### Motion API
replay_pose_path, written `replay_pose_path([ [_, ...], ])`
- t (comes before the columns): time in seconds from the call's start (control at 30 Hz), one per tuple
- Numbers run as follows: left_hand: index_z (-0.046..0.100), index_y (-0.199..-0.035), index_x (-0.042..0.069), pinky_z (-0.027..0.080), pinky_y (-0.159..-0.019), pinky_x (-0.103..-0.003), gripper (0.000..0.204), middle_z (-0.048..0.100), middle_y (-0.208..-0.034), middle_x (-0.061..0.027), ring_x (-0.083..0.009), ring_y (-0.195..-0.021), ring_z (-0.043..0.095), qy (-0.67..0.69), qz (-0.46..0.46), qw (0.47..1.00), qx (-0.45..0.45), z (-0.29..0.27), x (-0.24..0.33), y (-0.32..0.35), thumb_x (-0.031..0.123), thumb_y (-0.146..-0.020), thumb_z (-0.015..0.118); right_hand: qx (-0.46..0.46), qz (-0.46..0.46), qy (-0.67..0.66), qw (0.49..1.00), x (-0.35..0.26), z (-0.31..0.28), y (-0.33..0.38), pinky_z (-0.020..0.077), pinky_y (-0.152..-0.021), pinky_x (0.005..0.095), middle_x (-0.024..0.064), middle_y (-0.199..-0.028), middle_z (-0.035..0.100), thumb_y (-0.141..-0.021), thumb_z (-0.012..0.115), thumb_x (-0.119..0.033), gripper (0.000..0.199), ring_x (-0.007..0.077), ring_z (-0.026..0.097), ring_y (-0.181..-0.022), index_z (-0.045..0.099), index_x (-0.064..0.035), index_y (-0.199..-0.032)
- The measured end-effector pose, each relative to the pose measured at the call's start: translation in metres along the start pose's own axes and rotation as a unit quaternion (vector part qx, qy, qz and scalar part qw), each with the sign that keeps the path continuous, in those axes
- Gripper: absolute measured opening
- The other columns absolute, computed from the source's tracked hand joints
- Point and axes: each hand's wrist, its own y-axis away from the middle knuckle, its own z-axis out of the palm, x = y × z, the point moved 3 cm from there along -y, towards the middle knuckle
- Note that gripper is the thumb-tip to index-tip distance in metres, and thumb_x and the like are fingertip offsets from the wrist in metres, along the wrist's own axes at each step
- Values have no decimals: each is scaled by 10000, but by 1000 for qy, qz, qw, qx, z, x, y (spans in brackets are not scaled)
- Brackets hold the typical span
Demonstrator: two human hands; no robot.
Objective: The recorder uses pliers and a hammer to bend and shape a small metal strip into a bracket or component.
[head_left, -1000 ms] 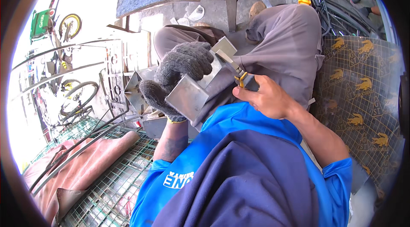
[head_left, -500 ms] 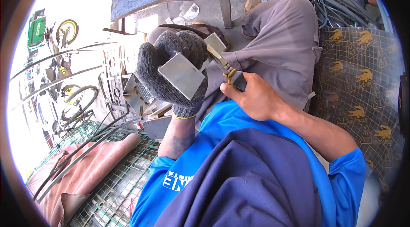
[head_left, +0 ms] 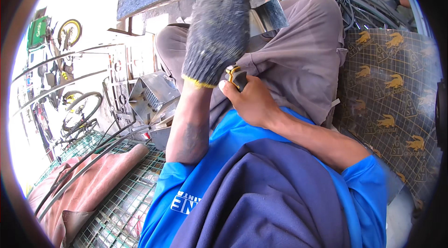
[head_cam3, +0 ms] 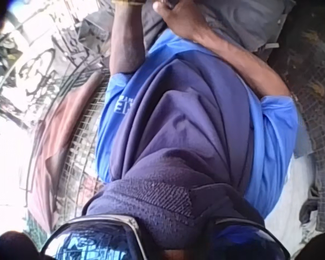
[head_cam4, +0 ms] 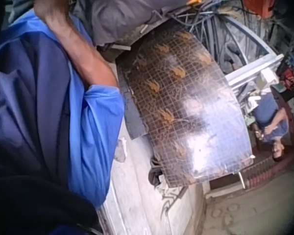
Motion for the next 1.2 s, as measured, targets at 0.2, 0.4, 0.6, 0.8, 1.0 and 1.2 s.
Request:
replay_pose_path([
  [0.2,502,-1420,43,528,-811,-518,556,692,-1018,-270,-461,-917,653,163,-191,956,-154,42,-39,24,46,-868,567,-110,238,-174,949,15,4,9,383,-472,292,-18,-632,462,-1012,603,-345,366,86,444,-516,472,-118,-757],
  [0.4,649,-1192,19,524,-838,-459,352,673,-1108,-194,-358,-938,655,227,-86,970,-29,-17,-70,52,-27,-856,553,-140,78,-109,981,-37,-18,-3,433,-645,415,71,-651,537,-987,620,-268,305,205,551,-643,576,7,-861],
  [0.6,516,-1258,-22,475,-899,-438,567,603,-1063,-186,-345,-986,582,343,-219,913,23,-36,-92,42,45,-728,705,-142,11,175,974,-77,-46,-5,489,-763,484,231,-756,634,-969,600,-287,304,448,605,-755,602,17,-966],
  [0.8,492,-1337,-6,404,-1012,-458,608,561,-1217,-189,-349,-1144,526,376,-203,903,35,-5,-103,56,155,-796,717,-98,-29,270,958,-86,-60,-8,469,-788,490,237,-799,645,-984,614,-308,342,416,645,-830,620,29,-1036],
  [1.0,469,-1416,9,333,-1125,-479,662,519,-1372,-193,-353,-1302,469,407,-210,887,64,29,-128,75,265,-864,729,-141,-16,306,941,-100,-60,-10,513,-887,527,333,-919,681,-963,578,-301,392,502,654,-952,654,83,-971],
  [1.2,482,-1274,12,349,-1089,-486,691,521,-1285,-181,-341,-1216,471,411,-237,873,112,32,-133,88,540,-862,649,-171,44,302,937,-111,-64,-10,528,-864,485,319,-956,691,-948,609,-312,410,443,679,-983,654,90,-1009],
])
